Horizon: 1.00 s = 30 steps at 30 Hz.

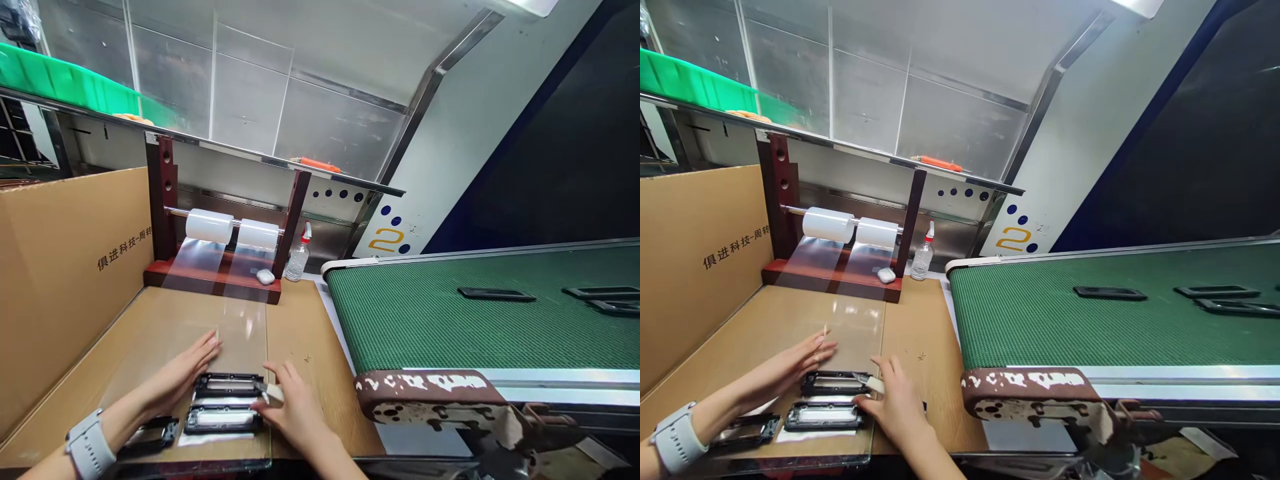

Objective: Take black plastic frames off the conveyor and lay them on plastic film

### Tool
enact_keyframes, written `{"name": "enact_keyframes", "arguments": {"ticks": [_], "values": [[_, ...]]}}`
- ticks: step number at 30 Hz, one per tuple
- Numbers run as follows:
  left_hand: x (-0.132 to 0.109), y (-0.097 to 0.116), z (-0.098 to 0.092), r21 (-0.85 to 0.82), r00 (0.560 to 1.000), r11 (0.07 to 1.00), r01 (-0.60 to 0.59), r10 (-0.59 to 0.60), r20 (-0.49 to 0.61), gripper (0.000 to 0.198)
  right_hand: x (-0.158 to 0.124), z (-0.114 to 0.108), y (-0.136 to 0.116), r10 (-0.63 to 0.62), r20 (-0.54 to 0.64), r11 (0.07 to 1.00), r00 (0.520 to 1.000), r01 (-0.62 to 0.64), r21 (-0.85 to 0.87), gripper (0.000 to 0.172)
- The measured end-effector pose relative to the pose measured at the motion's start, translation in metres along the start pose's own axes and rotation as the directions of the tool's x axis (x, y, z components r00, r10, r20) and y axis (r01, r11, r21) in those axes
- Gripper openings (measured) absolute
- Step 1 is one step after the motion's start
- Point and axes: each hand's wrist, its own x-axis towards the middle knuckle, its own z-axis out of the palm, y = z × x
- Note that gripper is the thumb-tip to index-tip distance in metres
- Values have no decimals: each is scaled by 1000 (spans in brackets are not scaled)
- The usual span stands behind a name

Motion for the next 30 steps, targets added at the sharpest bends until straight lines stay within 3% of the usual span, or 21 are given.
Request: {"name": "enact_keyframes", "arguments": {"ticks": [4, 8, 12, 15, 18, 20, 22, 25, 28, 30], "values": [[4, -10, 12, 52, 986, 996, -73, 80, -148, 86, -13, 7, 13, -67, 87, 996, 994, 72, -57, 53], [0, -10, 15, 195, 943, 971, -142, 192, -271, 82, -12, 10, 14, -63, 122, 997, 990, 68, -35, 39], [-15, -17, 9, 333, 892, 912, -241, 343, -295, 67, -8, 5, 12, -53, 143, 999, 988, 52, 6, 37], [-23, -41, 3, 573, 841, 735, -362, 522, -139, 54, -9, 5, 16, -72, 140, 997, 988, 70, 22, 37], [-25, -67, 0, 838, 733, 321, -441, 668, 130, 50, -11, 6, 20, -93, 124, 996, 988, 90, 28, 38], [-25, -76, 1, 911, 673, 19, -412, 680, 290, 58, -10, 6, 21, -99, 125, 995, 987, 97, 23, 39], [-25, -78, 2, 912, 638, -195, -361, 662, 394, 69, -8, 7, 22, -95, 135, 995, 986, 93, 19, 38], [-22, -81, 0, 900, 643, -296, -320, 630, 435, 80, -7, 11, 24, -90, 139, 996, 986, 88, 19, 38], [-16, -93, -9, 909, 714, -246, -337, 563, 417, 79, -14, 11, 22, -85, 130, 996, 988, 82, 23, 43], [-10, -105, -17, 912, 737, -181, -368, 542, 405, 79, -24, 0, 17, -53, 111, 998, 992, 51, 22, 55]]}}
